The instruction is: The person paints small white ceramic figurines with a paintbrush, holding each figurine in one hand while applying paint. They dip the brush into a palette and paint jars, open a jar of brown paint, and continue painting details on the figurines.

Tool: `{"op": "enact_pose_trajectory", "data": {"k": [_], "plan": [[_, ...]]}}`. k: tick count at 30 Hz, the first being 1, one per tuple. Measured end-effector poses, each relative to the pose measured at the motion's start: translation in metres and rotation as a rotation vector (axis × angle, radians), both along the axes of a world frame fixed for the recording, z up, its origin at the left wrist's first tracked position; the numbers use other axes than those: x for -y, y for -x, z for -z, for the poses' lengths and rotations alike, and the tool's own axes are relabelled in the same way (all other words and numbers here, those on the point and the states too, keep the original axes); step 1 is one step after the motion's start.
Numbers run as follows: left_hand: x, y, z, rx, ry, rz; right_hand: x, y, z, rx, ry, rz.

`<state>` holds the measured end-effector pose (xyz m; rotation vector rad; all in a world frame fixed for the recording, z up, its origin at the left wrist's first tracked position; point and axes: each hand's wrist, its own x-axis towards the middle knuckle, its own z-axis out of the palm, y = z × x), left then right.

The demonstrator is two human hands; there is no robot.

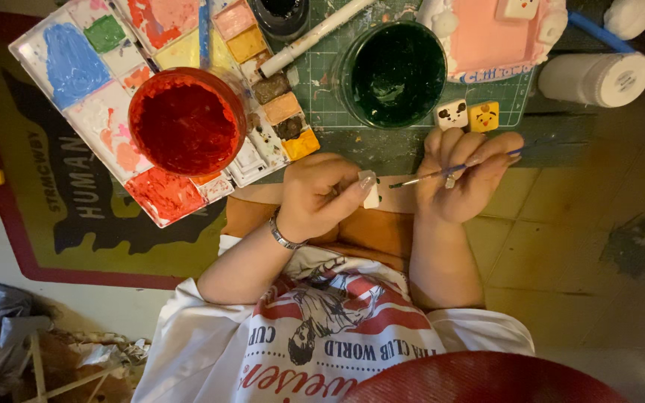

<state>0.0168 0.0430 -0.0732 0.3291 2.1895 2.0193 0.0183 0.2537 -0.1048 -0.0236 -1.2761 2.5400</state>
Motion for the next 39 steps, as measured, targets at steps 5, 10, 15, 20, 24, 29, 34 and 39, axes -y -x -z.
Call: {"op": "enact_pose_trajectory", "data": {"k": [5, 10, 15, 20, 24, 29, 34, 39], "plan": [[0.003, 0.002, -0.006, 0.159, 0.002, 0.053, -0.001, 0.0, 0.004, 0.005, -0.002, 0.008], [-0.006, -0.003, -0.004, 0.736, -0.232, 0.167, -0.008, -0.003, 0.01, -0.012, -0.035, 0.019], [-0.006, -0.01, 0.002, 0.765, -0.236, 0.134, -0.009, -0.014, 0.014, -0.011, -0.028, 0.012], [-0.013, -0.017, 0.017, 0.773, -0.233, 0.13, -0.011, -0.022, 0.028, -0.023, -0.047, 0.029], [-0.015, -0.021, 0.025, 0.775, -0.22, 0.118, -0.013, -0.026, 0.038, -0.024, -0.083, 0.034], [-0.014, -0.019, 0.023, 0.767, -0.215, 0.13, -0.011, -0.027, 0.037, -0.028, -0.127, 0.048], [-0.015, -0.018, 0.021, 0.765, -0.216, 0.138, -0.009, -0.025, 0.034, -0.016, -0.109, 0.061], [-0.016, -0.019, 0.028, 0.722, -0.199, 0.135, -0.01, -0.026, 0.042, -0.019, -0.117, 0.07]]}}
